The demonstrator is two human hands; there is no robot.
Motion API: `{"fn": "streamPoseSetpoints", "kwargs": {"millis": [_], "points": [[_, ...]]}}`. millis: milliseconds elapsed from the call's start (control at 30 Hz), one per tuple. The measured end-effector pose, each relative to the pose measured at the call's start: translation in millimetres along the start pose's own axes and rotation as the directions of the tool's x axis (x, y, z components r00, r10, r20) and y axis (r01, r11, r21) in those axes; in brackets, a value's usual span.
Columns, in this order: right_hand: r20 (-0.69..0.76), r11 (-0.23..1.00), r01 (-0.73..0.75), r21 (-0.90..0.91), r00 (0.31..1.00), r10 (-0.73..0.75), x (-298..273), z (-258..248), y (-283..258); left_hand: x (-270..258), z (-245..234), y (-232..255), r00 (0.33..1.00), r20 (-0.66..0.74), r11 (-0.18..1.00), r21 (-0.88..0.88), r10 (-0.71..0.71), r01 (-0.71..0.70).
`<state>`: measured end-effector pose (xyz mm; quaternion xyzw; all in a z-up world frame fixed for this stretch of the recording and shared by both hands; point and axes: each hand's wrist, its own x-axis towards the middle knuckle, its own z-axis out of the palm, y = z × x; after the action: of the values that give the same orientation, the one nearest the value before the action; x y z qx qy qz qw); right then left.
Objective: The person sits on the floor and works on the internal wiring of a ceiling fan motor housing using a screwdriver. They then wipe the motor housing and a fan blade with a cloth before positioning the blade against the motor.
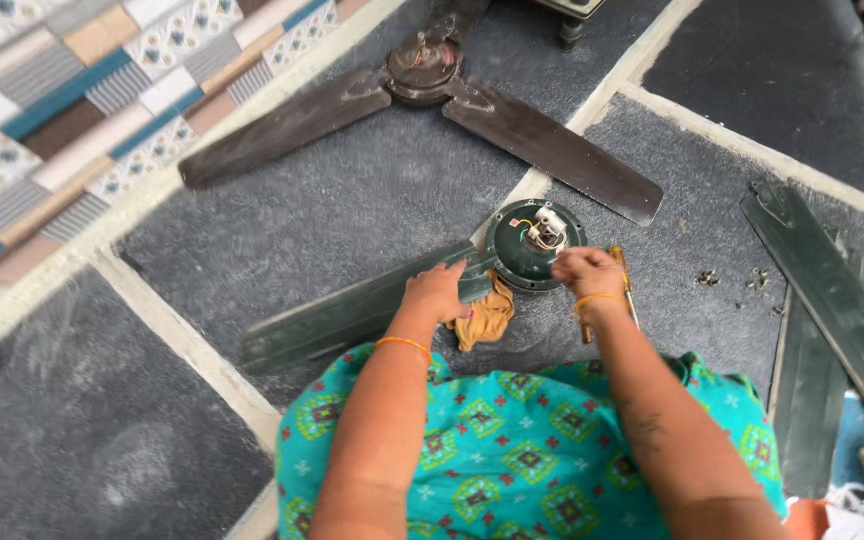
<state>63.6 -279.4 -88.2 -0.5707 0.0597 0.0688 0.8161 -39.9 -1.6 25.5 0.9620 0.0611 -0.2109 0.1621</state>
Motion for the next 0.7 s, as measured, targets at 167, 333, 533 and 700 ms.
{"fn": "streamPoseSetpoints", "kwargs": {"millis": [167,333,533,700], "points": [[0.146,0.97,-0.055,-0.235,0.985,0.091,-24,19,32,-4,10,3,0.984,-0.119,0.988,-0.061,0.131,-0.139],[0.21,0.964,-0.112,-0.243,0.964,0.165,-36,28,17,6,14,31,0.87,-0.397,0.895,-0.208,0.291,-0.394],[0.256,0.961,-0.019,-0.276,0.962,0.092,-37,41,2,17,27,52,0.893,-0.365,0.889,-0.268,0.263,-0.371],[0.259,0.804,0.235,-0.546,0.96,-0.105,-50,51,-13,29,32,48,0.893,-0.375,0.86,-0.338,0.248,-0.381]]}}
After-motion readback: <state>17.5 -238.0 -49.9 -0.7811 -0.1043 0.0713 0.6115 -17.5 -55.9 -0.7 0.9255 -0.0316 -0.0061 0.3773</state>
